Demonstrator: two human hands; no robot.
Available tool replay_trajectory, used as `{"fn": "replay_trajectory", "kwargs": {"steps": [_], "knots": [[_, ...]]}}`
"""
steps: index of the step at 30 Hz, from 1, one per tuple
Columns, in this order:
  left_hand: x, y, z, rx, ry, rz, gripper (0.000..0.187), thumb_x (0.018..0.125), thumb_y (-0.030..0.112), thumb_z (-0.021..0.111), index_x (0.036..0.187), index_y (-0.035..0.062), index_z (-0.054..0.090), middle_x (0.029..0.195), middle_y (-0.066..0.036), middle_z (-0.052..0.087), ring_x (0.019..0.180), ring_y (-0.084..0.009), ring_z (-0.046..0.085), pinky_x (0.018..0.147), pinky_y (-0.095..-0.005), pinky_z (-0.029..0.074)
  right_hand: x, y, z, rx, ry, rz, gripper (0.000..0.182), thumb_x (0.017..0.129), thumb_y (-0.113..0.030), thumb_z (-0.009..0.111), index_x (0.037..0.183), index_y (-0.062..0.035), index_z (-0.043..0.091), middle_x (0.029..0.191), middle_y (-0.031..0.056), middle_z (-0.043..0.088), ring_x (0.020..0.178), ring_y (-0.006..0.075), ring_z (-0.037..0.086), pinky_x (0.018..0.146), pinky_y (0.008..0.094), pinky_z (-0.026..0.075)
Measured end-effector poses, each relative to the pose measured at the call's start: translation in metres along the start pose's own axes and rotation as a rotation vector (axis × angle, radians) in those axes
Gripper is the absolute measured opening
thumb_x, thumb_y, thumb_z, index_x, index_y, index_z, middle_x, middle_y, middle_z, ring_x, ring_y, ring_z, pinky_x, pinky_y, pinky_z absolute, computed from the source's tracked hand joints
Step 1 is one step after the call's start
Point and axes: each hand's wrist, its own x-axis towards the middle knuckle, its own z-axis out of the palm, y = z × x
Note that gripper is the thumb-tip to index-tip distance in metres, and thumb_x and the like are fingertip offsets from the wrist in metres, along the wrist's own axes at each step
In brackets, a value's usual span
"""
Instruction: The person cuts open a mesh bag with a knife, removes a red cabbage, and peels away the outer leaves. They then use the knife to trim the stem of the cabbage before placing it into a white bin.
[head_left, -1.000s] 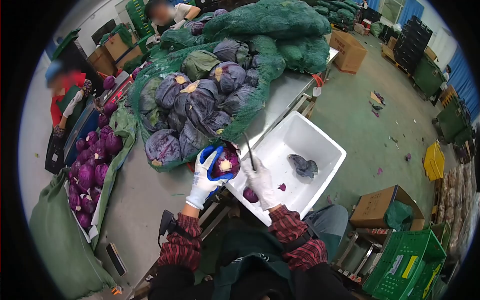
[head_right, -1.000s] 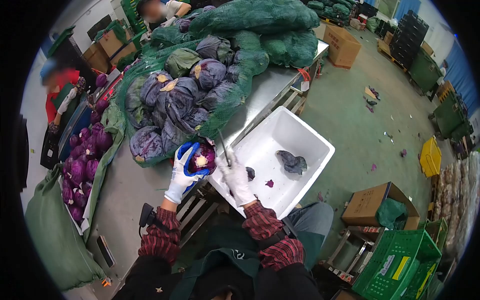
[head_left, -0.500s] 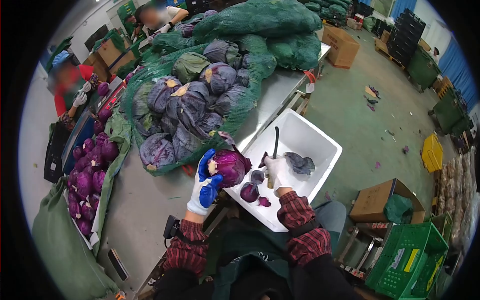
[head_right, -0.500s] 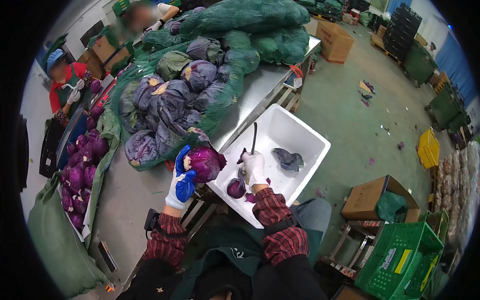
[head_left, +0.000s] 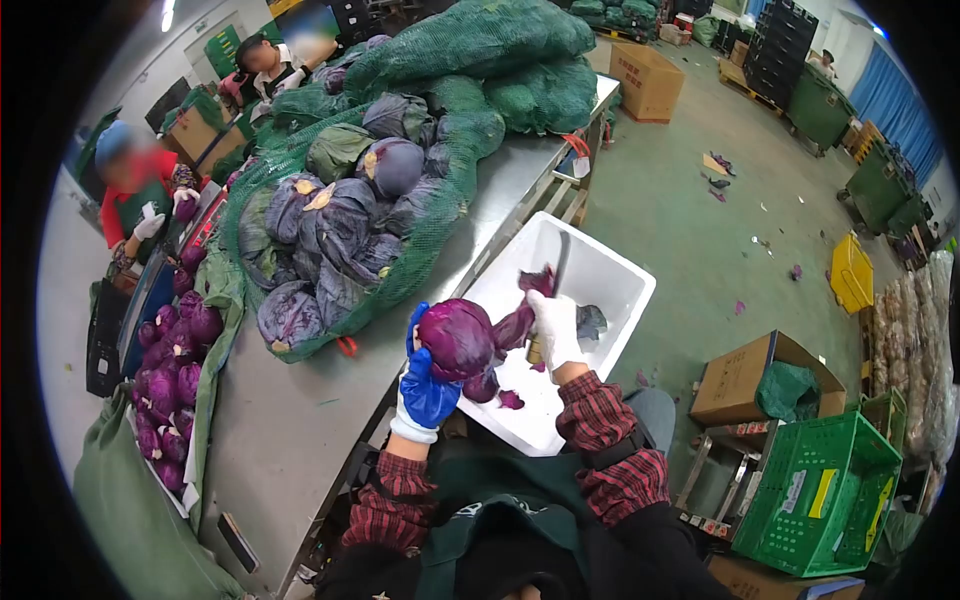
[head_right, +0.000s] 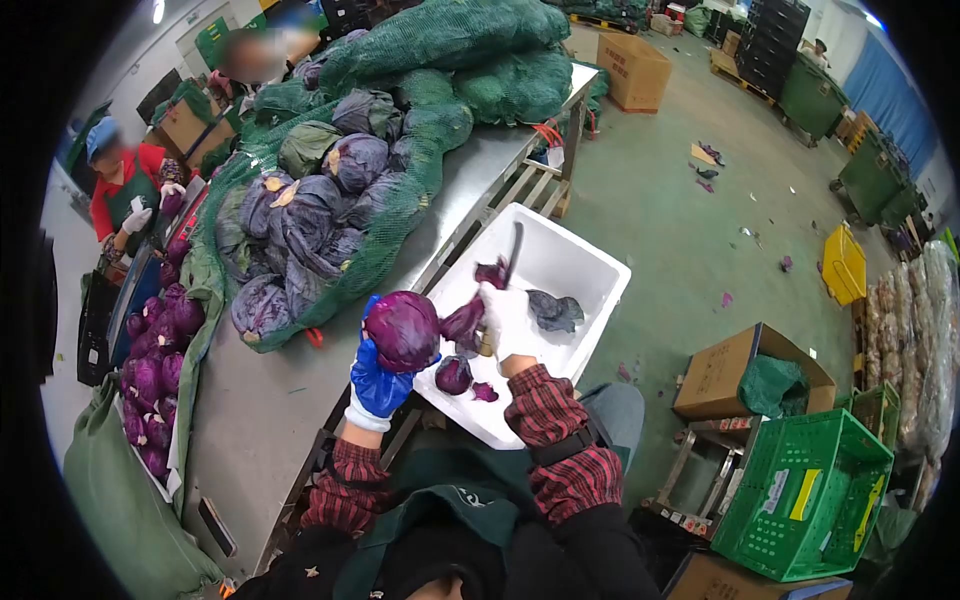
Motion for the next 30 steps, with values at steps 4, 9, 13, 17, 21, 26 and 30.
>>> {"fn": "replay_trajectory", "kwargs": {"steps": [4, 9, 13, 17, 21, 26, 30], "knots": [[0.007, 0.004, 0.003, 0.053, 0.083, 0.083, 0.068, 0.087, 0.032, 0.063, 0.144, 0.0244, 0.028, 0.141, -0.011, 0.037, 0.127, -0.0339, 0.042, 0.096, -0.058, 0.045, -0.041, -0.033, -0.009, -0.195, -0.121, -0.107, 0.058, 0.081, -0.033, 0.071, 0.122, 0.0011, 0.049, 0.067, 0.0061, 0.058, 0.051, 0.0115, 0.053, 0.045, 0.0274, 0.042], [0.008, 0.002, 0.021, 0.159, 0.086, 0.154, 0.066, 0.086, 0.014, 0.062, 0.144, 0.0181, 0.029, 0.137, -0.01, 0.039, 0.124, -0.0291, 0.045, 0.104, -0.0453, 0.041, -0.111, -0.081, -0.006, -0.216, -0.414, -0.465, 0.046, 0.085, -0.024, 0.068, 0.119, 0.0012, 0.05, 0.082, 0.0154, 0.061, 0.067, 0.0216, 0.062, 0.061, 0.0345, 0.049], [0.003, -0.004, 0.021, 0.136, 0.109, 0.142, 0.063, 0.087, 0.011, 0.061, 0.142, 0.0162, 0.031, 0.137, -0.01, 0.04, 0.124, -0.0273, 0.045, 0.104, -0.0424, 0.041, -0.092, -0.05, -0.007, -0.553, -0.245, -0.994, 0.015, 0.085, -0.011, 0.061, 0.095, -0.002, 0.055, 0.08, 0.0192, 0.057, 0.07, 0.0359, 0.057, 0.063, 0.0395, 0.049], [0.001, -0.005, 0.034, 0.1, 0.097, 0.172, 0.063, 0.086, 0.009, 0.061, 0.142, 0.014, 0.032, 0.136, -0.008, 0.041, 0.125, -0.0257, 0.045, 0.105, -0.0403, 0.039, -0.107, -0.067, -0.018, -0.299, -0.38, -0.481, 0.033, 0.086, -0.026, 0.067, 0.106, -0.0007, 0.06, 0.079, 0.0101, 0.061, 0.068, 0.0211, 0.062, 0.063, 0.0335, 0.05], [-0.001, -0.006, 0.039, 0.212, 0.088, 0.212, 0.063, 0.086, 0.007, 0.061, 0.142, 0.0119, 0.033, 0.136, -0.008, 0.041, 0.125, -0.0245, 0.045, 0.105, -0.0395, 0.039, -0.108, -0.059, -0.021, -0.371, -0.344, -0.567, 0.039, 0.083, -0.029, 0.07, 0.106, 0.0006, 0.059, 0.076, 0.011, 0.06, 0.066, 0.0208, 0.061, 0.062, 0.0328, 0.049], [-0.006, -0.005, 0.039, 0.317, 0.043, 0.236, 0.062, 0.086, 0.008, 0.062, 0.141, 0.0122, 0.033, 0.136, -0.008, 0.041, 0.125, -0.0252, 0.045, 0.105, -0.0406, 0.04, -0.1, -0.044, -0.016, -0.634, -0.248, -0.846, 0.017, 0.082, -0.01, 0.06, 0.094, 0.0012, 0.058, 0.077, 0.0206, 0.059, 0.065, 0.0267, 0.063, 0.06, 0.0383, 0.049], [-0.009, -0.008, 0.038, 0.078, 0.142, 0.138, 0.058, 0.089, 0.023, 0.062, 0.14, 0.0205, 0.036, 0.137, -0.01, 0.041, 0.125, -0.0311, 0.044, 0.1, -0.0501, 0.044, -0.077, -0.032, -0.017, -0.183, -0.04, -0.291, 0.017, 0.084, -0.012, 0.053, 0.088, 0.0033, 0.059, 0.064, 0.0157, 0.06, 0.056, 0.0239, 0.062, 0.055, 0.036, 0.049]]}}
